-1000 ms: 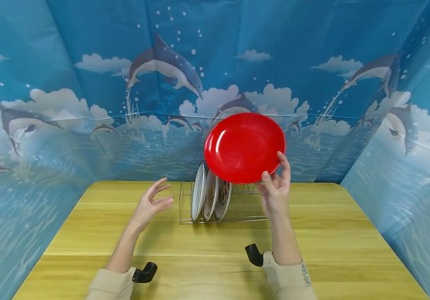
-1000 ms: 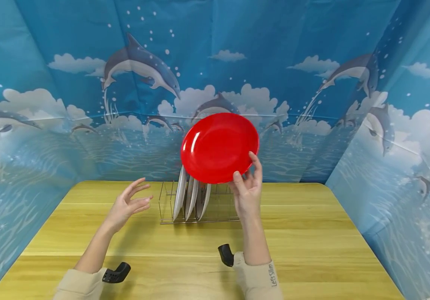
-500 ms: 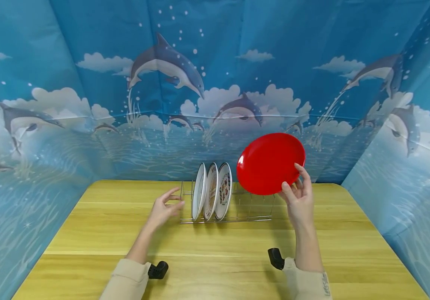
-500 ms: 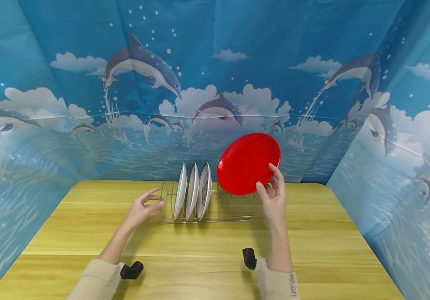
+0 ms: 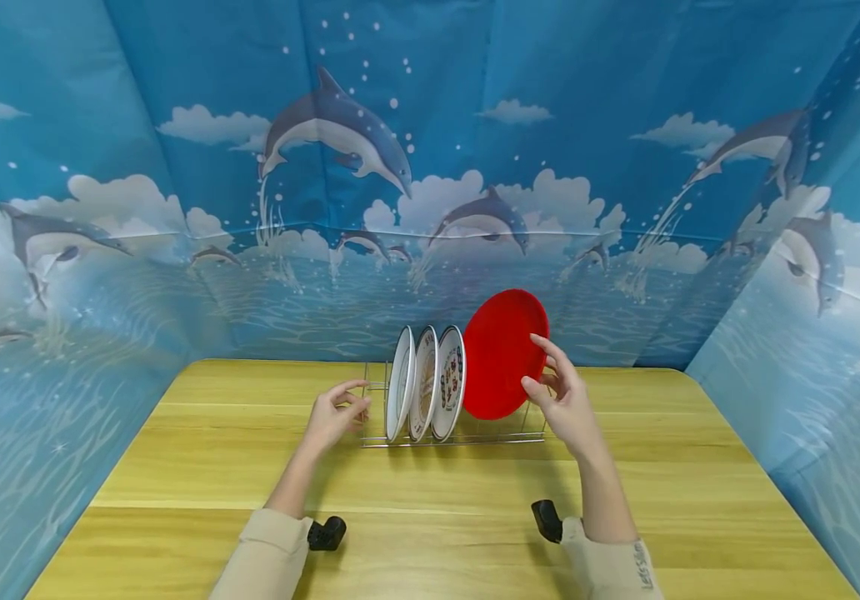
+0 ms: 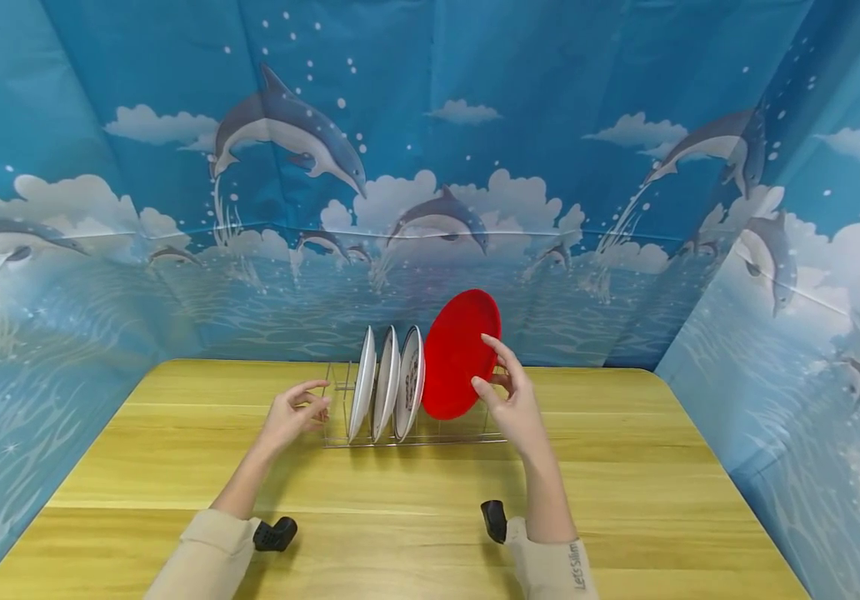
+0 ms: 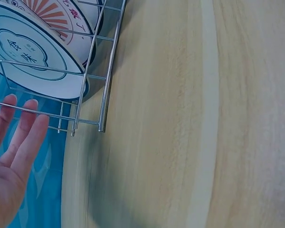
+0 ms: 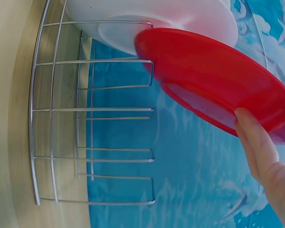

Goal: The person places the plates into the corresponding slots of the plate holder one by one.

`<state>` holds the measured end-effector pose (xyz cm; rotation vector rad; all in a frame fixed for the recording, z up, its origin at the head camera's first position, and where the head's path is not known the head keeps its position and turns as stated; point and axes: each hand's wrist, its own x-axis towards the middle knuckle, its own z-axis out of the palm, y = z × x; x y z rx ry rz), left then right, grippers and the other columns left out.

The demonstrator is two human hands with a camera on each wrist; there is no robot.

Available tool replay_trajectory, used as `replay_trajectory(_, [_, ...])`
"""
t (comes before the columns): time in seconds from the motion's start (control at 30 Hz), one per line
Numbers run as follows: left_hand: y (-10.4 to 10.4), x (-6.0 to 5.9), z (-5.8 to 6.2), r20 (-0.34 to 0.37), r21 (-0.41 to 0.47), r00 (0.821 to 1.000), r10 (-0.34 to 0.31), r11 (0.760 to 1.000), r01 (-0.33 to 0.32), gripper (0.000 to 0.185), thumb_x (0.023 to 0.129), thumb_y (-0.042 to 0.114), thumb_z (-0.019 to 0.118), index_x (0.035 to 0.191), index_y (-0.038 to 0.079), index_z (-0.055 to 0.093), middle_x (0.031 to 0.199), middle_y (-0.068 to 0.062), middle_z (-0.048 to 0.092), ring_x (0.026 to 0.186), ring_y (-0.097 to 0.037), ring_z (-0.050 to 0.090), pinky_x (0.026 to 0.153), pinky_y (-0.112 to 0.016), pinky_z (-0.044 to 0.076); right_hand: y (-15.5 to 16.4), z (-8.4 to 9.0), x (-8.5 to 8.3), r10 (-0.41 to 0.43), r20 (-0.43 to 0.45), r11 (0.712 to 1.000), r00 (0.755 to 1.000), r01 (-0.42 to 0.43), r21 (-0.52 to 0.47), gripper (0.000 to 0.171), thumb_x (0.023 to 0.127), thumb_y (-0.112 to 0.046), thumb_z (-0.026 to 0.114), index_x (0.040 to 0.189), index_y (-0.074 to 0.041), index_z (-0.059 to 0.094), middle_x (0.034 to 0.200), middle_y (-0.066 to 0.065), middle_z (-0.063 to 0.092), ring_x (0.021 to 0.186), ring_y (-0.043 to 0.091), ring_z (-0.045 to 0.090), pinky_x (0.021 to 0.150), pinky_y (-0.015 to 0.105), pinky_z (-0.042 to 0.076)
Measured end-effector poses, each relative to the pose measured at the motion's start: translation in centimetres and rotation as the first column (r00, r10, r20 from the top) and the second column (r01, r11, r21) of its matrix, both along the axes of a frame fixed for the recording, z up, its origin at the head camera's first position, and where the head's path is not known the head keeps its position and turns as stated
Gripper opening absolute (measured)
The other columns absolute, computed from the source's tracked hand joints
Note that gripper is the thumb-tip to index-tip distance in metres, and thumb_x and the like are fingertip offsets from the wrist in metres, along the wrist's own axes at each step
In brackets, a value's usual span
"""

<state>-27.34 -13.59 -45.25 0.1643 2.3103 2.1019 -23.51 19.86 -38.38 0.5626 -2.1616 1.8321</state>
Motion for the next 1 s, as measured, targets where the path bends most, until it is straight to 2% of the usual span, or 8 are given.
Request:
replay_trajectory(0.1, [-0.1, -0.4, -0.7, -0.005, -0.002, 1.000, -0.001, 1.000, 0.001, 0.039, 0.087, 0.005, 0.061, 0.123, -0.005, 0.051, 0.072, -0.001, 0.064, 0.073, -0.030, 0.063, 0.070, -0.052, 0.054, -0.5, 0.0, -0.3, 0.001, -0.008, 0.999, 1.000, -0.001, 0.050, 0.053, 0.090, -0.005, 0.055, 0.140, -0.013, 0.036, 0.133, 0.014, 0.037, 0.096, 0.022, 0.055, 0.070, 0.023, 0.055])
replay_trajectory(0.27, [-0.1, -0.4, -0.9, -0.022, -0.014, 1.000, -0.002, 1.000, 0.002, 0.038, 0.086, 0.005, 0.061, 0.122, -0.004, 0.052, 0.074, -0.007, 0.064, 0.072, -0.027, 0.063, 0.070, -0.051, 0.054, -1.4, 0.3, -0.3, -0.008, 0.011, 0.997, 1.000, 0.007, 0.076, 0.051, 0.090, -0.007, 0.056, 0.138, -0.013, 0.038, 0.136, 0.013, 0.035, 0.098, 0.032, 0.053, 0.069, 0.023, 0.054])
replay_trajectory(0.47, [-0.4, -0.4, -0.9, -0.020, -0.022, 1.000, -0.006, 1.000, 0.005, 0.038, 0.086, 0.006, 0.062, 0.122, -0.002, 0.053, 0.082, -0.022, 0.063, 0.071, -0.026, 0.063, 0.071, -0.052, 0.053, -2.8, 1.9, 0.8, 0.006, 0.021, 0.994, 1.000, -0.008, 0.106, 0.049, 0.089, 0.000, 0.056, 0.135, -0.004, 0.039, 0.135, 0.020, 0.035, 0.100, 0.041, 0.053, 0.068, 0.025, 0.055])
replay_trajectory(0.57, [-0.4, -0.4, -1.0, -0.017, -0.023, 1.000, -0.006, 1.000, 0.006, 0.038, 0.086, 0.006, 0.062, 0.122, -0.002, 0.052, 0.084, -0.024, 0.062, 0.072, -0.028, 0.063, 0.071, -0.052, 0.053, -3.8, 2.4, 1.3, -0.020, -0.004, 0.989, 1.000, 0.021, 0.144, 0.047, 0.087, 0.002, 0.057, 0.132, 0.000, 0.042, 0.130, 0.023, 0.038, 0.100, 0.043, 0.054, 0.068, 0.032, 0.057])
replay_trajectory(0.73, [-0.3, -0.4, -1.2, -0.019, -0.029, 1.000, -0.020, 0.999, 0.020, 0.038, 0.086, 0.005, 0.061, 0.122, -0.002, 0.052, 0.084, -0.025, 0.062, 0.070, -0.026, 0.063, 0.071, -0.052, 0.053, -4.9, 1.9, 1.7, -0.063, -0.046, 0.986, 0.997, 0.069, 0.149, 0.044, 0.085, 0.005, 0.059, 0.126, 0.005, 0.046, 0.122, 0.028, 0.042, 0.097, 0.046, 0.055, 0.067, 0.047, 0.055])
replay_trajectory(0.87, [-0.3, -0.4, -1.2, -0.009, -0.022, 1.000, -0.020, 1.000, 0.020, 0.038, 0.086, 0.006, 0.062, 0.122, -0.001, 0.052, 0.083, -0.023, 0.063, 0.070, -0.026, 0.063, 0.072, -0.053, 0.052, -5.3, 1.2, 1.5, -0.078, -0.082, 0.988, 0.994, 0.088, 0.128, 0.043, 0.083, 0.008, 0.060, 0.124, 0.007, 0.048, 0.120, 0.030, 0.043, 0.093, 0.047, 0.056, 0.065, 0.045, 0.056])
replay_trajectory(1.0, [-0.4, -0.4, -1.2, 0.004, 0.002, 1.000, -0.016, 1.000, 0.016, 0.037, 0.086, 0.006, 0.062, 0.121, 0.001, 0.054, 0.082, -0.021, 0.063, 0.070, -0.026, 0.063, 0.074, -0.055, 0.052, -5.6, 0.4, 1.4, -0.096, -0.085, 0.985, 0.992, 0.107, 0.136, 0.044, 0.081, 0.008, 0.062, 0.124, 0.006, 0.049, 0.123, 0.026, 0.046, 0.095, 0.044, 0.055, 0.073, 0.040, 0.055])
